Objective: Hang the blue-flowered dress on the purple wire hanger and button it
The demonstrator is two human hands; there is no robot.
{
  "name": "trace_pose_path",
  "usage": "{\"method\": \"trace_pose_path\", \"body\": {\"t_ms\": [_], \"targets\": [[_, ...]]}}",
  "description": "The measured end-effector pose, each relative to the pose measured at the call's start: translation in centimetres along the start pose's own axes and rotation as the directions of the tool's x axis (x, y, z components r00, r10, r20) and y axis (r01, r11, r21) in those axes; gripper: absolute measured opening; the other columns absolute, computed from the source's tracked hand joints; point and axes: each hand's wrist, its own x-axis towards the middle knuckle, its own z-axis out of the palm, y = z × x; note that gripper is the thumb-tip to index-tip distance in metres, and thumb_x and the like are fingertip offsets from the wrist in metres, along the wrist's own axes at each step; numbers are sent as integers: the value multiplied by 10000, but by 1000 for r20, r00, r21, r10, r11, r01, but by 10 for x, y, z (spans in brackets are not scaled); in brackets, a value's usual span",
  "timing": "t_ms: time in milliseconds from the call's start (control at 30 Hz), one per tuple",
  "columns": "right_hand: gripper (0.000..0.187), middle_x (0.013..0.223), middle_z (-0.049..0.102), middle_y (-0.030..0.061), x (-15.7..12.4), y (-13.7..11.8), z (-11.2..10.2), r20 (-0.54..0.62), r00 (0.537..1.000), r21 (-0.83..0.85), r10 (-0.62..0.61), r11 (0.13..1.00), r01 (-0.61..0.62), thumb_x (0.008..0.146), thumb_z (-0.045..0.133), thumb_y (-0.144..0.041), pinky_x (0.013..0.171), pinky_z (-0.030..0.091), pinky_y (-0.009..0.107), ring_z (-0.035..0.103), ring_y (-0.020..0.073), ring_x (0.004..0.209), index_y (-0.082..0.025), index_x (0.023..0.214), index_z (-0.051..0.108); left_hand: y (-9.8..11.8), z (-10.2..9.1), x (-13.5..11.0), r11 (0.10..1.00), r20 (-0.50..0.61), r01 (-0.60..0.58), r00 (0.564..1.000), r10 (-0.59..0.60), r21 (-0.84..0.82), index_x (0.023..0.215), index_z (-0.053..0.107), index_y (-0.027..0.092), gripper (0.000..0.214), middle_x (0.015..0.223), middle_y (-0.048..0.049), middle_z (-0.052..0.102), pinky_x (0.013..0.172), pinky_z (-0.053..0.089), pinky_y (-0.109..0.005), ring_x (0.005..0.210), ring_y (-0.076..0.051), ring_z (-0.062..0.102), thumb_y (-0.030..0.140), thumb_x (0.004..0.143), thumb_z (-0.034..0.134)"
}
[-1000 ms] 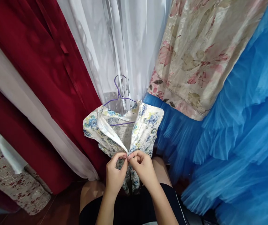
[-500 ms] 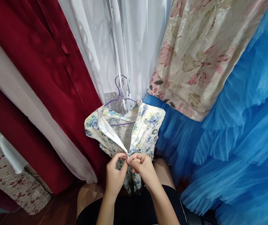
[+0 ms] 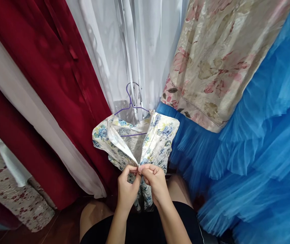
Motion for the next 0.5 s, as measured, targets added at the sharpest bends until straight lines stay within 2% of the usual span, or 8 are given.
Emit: {"method": "trace_pose_path", "body": {"t_ms": [100, 267, 500], "targets": [[262, 439, 369, -76, 3, -3, 1, -23, 1000, 51, -9, 999, 11, 686, 789, -369, 472, 133, 244, 213, 58, 445, -117, 695, 717, -1, 3, 0, 1000, 10, -2, 1000, 2, -15, 817, 579, 184, 72, 763, -3, 613, 733, 487, -264, 748, -158, 599, 149, 880, 576], [247, 401, 302, -101, 11, -10, 8, -35, 999, 156, -22, 987, 27, 683, 800, -344, 453, 159, 247, 187, 56, 428, -143, 648, 661, -2, 6, 2, 1000, 20, -8, 1000, 8, -14, 821, 583, 187, 64, 781, -10, 629, 729, 493, -262, 758, -164, 615, 132, 854, 583], [275, 391, 297, -104, 24, -26, 23, -62, 996, 212, -59, 975, 71, 660, 783, -325, 437, 110, 245, 161, 44, 406, -169, 573, 573, -6, 8, 2, 1000, 31, -19, 999, 19, -18, 817, 575, 191, 61, 758, -5, 614, 719, 487, -263, 740, -167, 606, 140, 850, 570]]}}
